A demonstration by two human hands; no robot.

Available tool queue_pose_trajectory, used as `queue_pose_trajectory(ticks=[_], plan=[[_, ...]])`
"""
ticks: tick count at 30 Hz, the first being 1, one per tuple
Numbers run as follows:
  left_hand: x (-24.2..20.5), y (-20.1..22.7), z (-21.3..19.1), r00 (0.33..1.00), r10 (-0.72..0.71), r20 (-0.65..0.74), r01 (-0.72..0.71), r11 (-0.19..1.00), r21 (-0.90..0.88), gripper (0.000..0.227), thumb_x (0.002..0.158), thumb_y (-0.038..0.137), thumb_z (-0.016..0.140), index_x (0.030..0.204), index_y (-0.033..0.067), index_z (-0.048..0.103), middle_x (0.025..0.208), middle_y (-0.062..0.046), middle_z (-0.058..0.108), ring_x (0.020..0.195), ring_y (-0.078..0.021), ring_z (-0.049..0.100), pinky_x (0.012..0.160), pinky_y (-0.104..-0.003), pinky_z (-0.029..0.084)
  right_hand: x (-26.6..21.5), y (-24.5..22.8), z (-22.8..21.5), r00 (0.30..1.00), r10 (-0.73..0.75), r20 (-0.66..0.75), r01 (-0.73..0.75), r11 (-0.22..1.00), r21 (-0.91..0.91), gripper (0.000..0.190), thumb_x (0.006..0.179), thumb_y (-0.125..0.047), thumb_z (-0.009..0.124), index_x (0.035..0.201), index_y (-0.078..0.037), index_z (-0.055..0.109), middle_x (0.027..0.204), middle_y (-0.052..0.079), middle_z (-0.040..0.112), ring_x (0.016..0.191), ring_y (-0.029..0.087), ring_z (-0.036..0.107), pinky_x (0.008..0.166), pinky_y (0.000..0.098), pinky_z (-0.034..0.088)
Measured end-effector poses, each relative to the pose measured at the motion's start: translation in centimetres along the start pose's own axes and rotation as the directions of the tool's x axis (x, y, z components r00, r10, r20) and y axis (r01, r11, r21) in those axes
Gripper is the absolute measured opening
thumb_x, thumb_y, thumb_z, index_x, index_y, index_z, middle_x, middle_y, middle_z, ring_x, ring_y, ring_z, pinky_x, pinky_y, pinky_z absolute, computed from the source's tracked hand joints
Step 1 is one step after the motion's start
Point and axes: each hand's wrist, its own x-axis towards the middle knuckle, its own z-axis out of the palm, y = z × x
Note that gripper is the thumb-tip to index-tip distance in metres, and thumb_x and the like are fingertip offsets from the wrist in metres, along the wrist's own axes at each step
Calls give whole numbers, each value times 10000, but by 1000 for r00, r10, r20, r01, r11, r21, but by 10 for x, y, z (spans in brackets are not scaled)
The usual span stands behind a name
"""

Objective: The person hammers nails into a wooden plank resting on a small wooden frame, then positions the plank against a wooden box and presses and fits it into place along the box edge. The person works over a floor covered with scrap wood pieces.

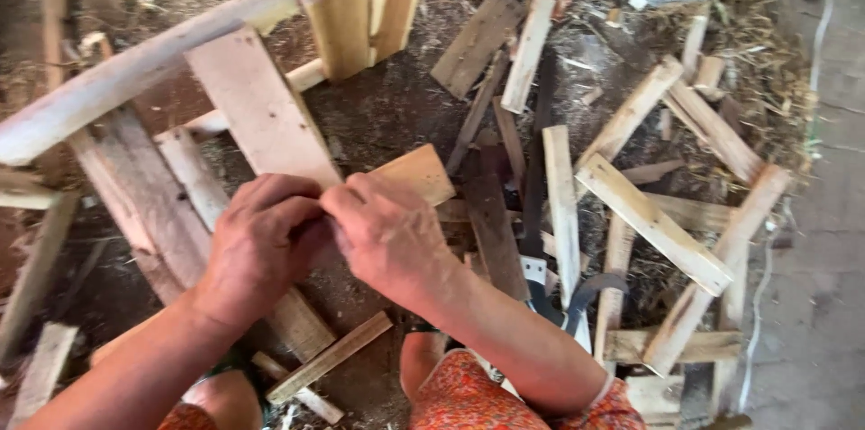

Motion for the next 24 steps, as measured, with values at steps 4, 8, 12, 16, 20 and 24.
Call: queue_pose_trajectory(ticks=[4,8,12,16,20,24], plan=[[-1,-2,2,999,-37,6,37,999,-18,45,759,111,679,744,85,646,874,-45,635,823,-289,614,690,-371,478,0,3,2,993,-60,-103,64,997,34,95,842,-32,558,858,-121,529,685,18,515,571,161,568,518,283,451],[2,9,-3,990,-72,125,53,988,147,108,702,55,700,806,31,687,984,-61,640,857,-199,592,782,-314,472,-7,4,-2,989,-43,-142,69,981,181,89,832,19,559,870,-29,494,743,92,523,679,220,541,589,328,471],[1,12,-1,992,-58,109,37,981,188,60,759,62,712,817,46,708,949,-47,647,810,-179,590,753,-306,469,-39,37,-51,996,45,76,-77,864,498,239,869,-100,587,1108,-113,582,1123,32,637,865,136,649,779,232,563],[-5,0,9,997,-60,41,54,988,142,20,786,115,699,803,105,700,929,-12,638,841,-199,605,779,-329,477,-84,69,-36,923,131,-362,-89,987,131,242,836,-82,608,1072,-133,594,948,28,564,804,175,530,705,298,432],[-5,4,10,1000,-22,-14,24,990,137,36,791,103,710,820,100,688,887,-55,621,831,-298,623,746,-401,506,-67,34,-7,923,-98,-371,83,995,-57,324,770,-225,735,1061,-218,592,1066,51,493,1027,268,521,898,447,457],[-7,3,10,1000,-12,3,11,989,148,39,799,95,700,829,99,674,898,-54,605,854,-302,616,746,-416,495,-48,40,40,888,-188,-420,144,980,-134,332,756,-274,724,1050,-198,588,1143,53,481,1123,300,485,915,445,402]])
